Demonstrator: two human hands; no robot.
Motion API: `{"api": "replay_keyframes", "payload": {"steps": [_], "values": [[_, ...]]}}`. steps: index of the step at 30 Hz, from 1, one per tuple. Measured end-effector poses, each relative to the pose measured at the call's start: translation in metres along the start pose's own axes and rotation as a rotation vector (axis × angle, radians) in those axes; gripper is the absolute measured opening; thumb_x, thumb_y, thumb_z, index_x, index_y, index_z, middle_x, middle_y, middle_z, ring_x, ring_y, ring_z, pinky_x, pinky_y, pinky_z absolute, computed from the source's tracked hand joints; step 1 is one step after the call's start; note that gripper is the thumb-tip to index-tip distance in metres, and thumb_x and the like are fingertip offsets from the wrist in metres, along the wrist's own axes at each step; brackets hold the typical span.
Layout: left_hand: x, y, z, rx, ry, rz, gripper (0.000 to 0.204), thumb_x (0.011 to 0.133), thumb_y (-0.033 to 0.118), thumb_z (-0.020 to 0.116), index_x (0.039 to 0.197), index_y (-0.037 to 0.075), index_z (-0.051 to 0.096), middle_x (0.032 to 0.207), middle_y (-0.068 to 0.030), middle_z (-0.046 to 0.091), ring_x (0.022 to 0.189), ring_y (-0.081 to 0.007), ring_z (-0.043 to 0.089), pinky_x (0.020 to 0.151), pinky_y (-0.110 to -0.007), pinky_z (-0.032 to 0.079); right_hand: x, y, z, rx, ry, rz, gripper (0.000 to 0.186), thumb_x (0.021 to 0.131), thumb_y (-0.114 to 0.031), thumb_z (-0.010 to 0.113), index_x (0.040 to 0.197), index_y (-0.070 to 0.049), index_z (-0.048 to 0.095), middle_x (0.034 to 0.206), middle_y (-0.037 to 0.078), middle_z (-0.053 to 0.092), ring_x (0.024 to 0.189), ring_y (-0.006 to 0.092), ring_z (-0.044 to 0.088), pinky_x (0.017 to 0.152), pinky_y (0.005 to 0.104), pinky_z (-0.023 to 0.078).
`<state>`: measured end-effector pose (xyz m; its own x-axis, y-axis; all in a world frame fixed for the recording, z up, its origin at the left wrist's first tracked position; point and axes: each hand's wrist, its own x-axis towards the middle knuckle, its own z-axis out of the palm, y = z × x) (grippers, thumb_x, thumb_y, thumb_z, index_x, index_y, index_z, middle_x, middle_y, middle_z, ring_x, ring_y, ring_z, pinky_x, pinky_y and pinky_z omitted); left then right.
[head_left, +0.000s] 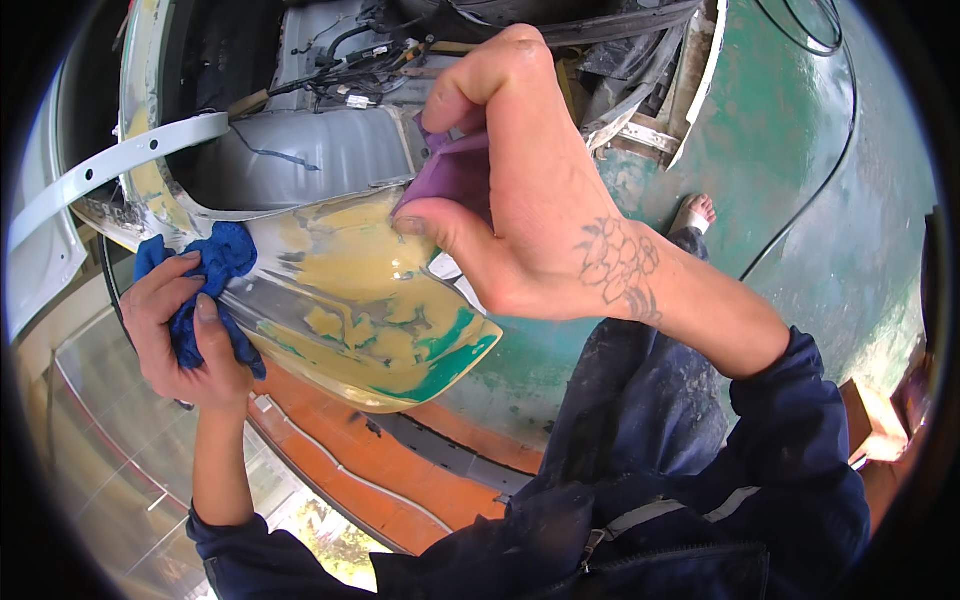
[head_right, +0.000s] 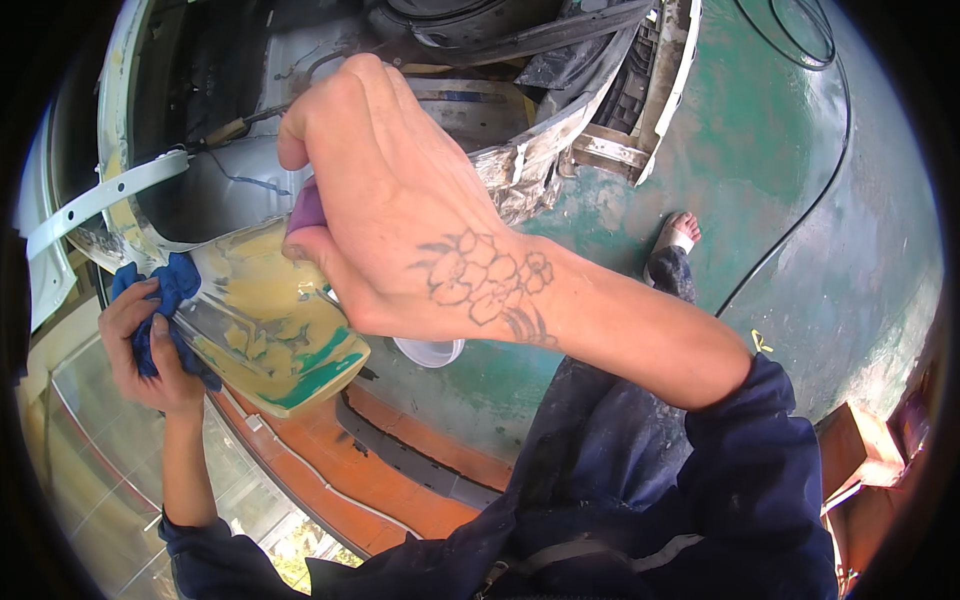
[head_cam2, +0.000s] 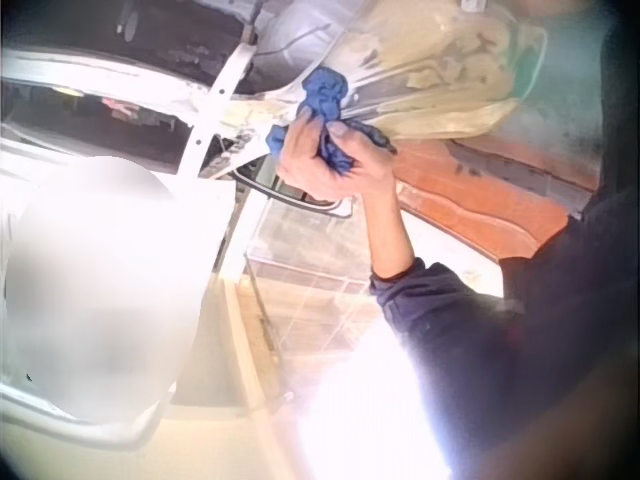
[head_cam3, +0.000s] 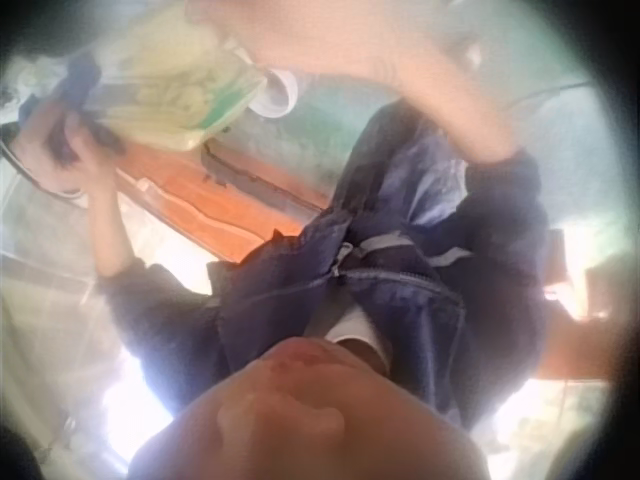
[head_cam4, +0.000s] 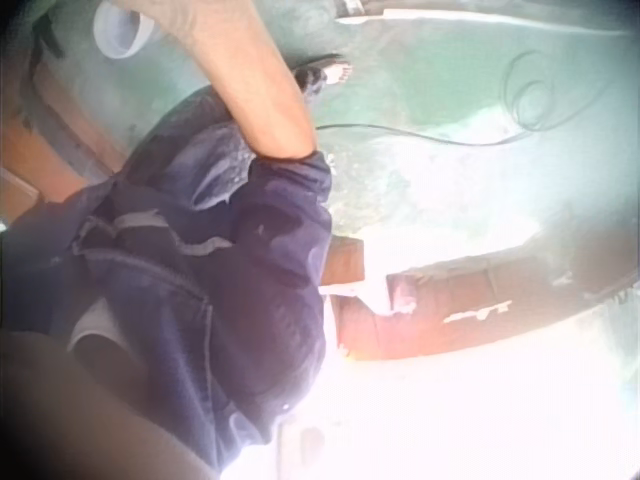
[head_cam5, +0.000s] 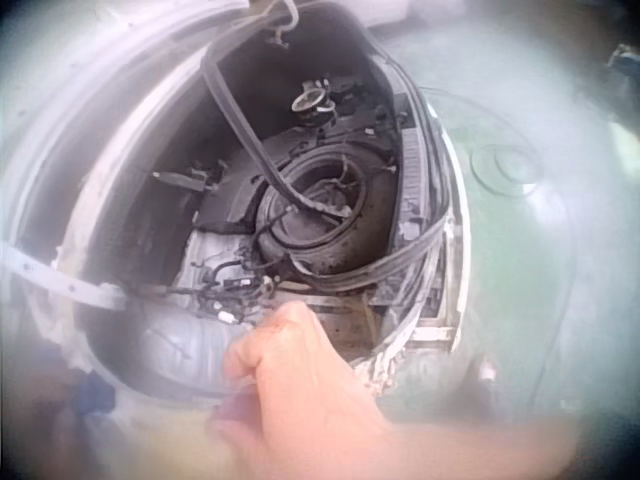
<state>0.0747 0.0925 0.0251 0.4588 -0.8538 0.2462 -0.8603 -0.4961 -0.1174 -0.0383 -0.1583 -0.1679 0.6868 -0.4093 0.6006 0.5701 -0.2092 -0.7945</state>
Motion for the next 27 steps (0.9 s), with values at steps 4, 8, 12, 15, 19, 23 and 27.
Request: {"api": "replay_keyframes", "payload": {"steps": [4,8,12,15,19,23,27], "values": [[-0.003,0.0,0.004,-0.023,0.004,-0.006,0.017,0.088,0.007,0.059,0.098,-0.006,0.065,0.11,-0.0237,0.071,0.106,-0.0312,0.064,0.107,-0.047,0.047,-0.013,0.002,-0.003,-0.093,0.006,0.004,0.06,0.073,0.004,0.084,0.117,-0.001,0.045,0.108,0.015,0.045,0.092,0.0298,0.047,0.08,0.0393,0.045],[-0.001,-0.001,0.004,-0.033,0.027,0.0,0.018,0.089,0.008,0.059,0.098,-0.006,0.065,0.111,-0.0241,0.07,0.106,-0.0314,0.065,0.108,-0.047,0.046,-0.003,-0.005,0.0,-0.045,0.051,0.079,0.055,0.072,0.002,0.083,0.114,-0.001,0.048,0.106,0.017,0.049,0.096,0.0365,0.051,0.082,0.0441,0.045],[-0.001,0.002,0.006,-0.039,0.061,0.015,0.016,0.087,0.009,0.064,0.095,-0.004,0.067,0.105,-0.0223,0.074,0.099,-0.0323,0.065,0.103,-0.045,0.048,-0.019,-0.002,-0.012,-0.16,-0.096,0.058,0.059,0.076,0.005,0.083,0.119,0.001,0.044,0.112,0.015,0.043,0.095,0.0269,0.047,0.081,0.0362,0.047],[-0.001,0.002,0.004,-0.007,0.038,-0.007,0.018,0.089,0.008,0.059,0.098,-0.006,0.064,0.11,-0.0243,0.071,0.105,-0.0317,0.065,0.108,-0.047,0.047,0.004,0.001,-0.003,-0.061,-0.011,-0.045,0.053,0.071,0.001,0.082,0.114,-0.001,0.052,0.106,0.016,0.051,0.097,0.0361,0.051,0.082,0.044,0.046],[-0.002,-0.001,0.003,-0.022,0.017,0.0,0.018,0.088,0.007,0.059,0.099,-0.007,0.064,0.11,-0.0245,0.071,0.105,-0.0314,0.064,0.11,-0.049,0.046,0.009,0.005,-0.007,-0.118,-0.09,-0.117,0.052,0.071,0.0,0.084,0.113,-0.001,0.052,0.105,0.016,0.052,0.097,0.036,0.052,0.084,0.0442,0.045],[-0.002,0.0,0.004,-0.023,0.025,0.022,0.017,0.088,0.006,0.059,0.098,-0.006,0.064,0.11,-0.0245,0.071,0.104,-0.0314,0.065,0.109,-0.049,0.047,0.014,0.007,-0.018,-0.154,-0.188,-0.13,0.056,0.077,0.0,0.087,0.116,-0.001,0.047,0.11,0.015,0.048,0.096,0.0296,0.049,0.086,0.0393,0.046],[-0.002,0.003,0.004,-0.008,0.032,0.037,0.016,0.088,0.006,0.058,0.097,-0.006,0.064,0.11,-0.0248,0.071,0.103,-0.0317,0.065,0.105,-0.045,0.047,0.013,0.002,-0.014,-0.123,-0.198,-0.101,0.056,0.078,0.0,0.086,0.117,-0.001,0.046,0.111,0.015,0.047,0.096,0.0281,0.049,0.085,0.0381,0.046]]}}
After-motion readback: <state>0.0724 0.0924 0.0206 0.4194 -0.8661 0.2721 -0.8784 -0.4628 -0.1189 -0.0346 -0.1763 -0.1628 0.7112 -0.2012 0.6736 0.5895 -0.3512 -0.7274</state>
